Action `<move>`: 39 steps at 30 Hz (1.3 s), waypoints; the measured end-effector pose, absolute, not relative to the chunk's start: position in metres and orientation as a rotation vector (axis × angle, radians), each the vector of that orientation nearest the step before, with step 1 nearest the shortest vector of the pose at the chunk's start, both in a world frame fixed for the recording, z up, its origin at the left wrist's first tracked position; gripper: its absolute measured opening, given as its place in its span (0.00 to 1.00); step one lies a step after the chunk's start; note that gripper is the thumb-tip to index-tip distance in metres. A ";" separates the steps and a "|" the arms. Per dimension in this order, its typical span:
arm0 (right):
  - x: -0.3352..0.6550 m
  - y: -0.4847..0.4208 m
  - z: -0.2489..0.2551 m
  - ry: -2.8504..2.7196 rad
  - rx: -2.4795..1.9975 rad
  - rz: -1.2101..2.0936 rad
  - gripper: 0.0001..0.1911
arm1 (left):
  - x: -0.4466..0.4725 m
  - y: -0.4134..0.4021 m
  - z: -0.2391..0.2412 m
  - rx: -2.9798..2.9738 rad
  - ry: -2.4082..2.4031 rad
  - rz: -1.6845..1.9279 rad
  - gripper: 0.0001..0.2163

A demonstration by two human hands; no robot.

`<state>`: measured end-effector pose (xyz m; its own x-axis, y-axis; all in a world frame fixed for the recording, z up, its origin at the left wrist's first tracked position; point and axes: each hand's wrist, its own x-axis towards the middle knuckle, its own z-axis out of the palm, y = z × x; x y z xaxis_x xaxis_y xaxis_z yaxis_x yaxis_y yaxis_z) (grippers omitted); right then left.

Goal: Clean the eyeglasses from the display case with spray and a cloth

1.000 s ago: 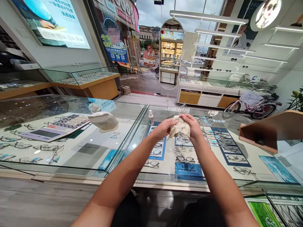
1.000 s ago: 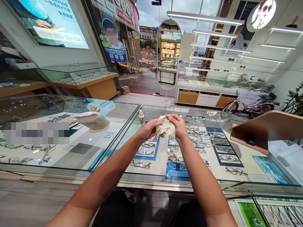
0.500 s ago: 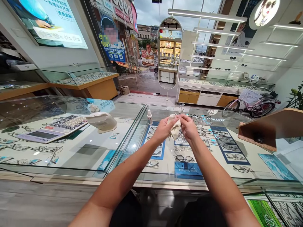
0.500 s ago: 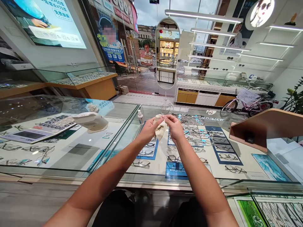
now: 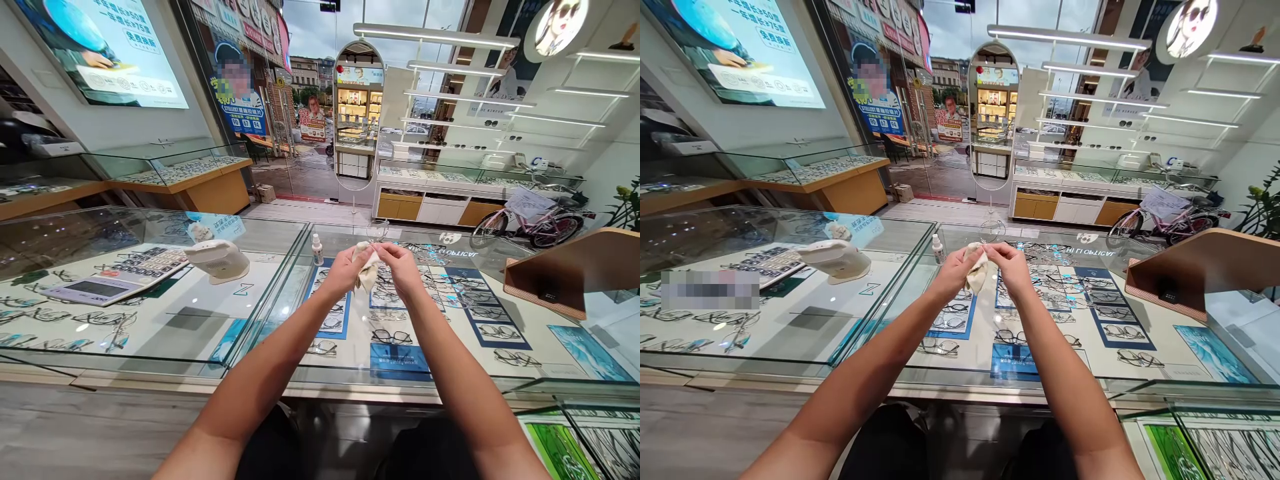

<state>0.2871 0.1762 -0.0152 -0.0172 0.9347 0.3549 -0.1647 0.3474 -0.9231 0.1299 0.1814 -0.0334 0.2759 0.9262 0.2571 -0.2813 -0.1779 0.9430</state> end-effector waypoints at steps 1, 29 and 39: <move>0.289 0.174 -0.014 -1.369 -0.841 0.884 0.15 | 0.129 0.183 -0.034 1.282 0.705 1.266 0.26; 0.306 0.170 -0.012 -1.998 -1.033 -0.725 0.11 | 0.099 0.195 -0.018 1.096 0.835 0.938 0.29; 0.310 0.172 -0.014 -1.658 -1.163 -0.260 0.14 | 0.093 0.213 -0.017 0.815 0.803 1.299 0.20</move>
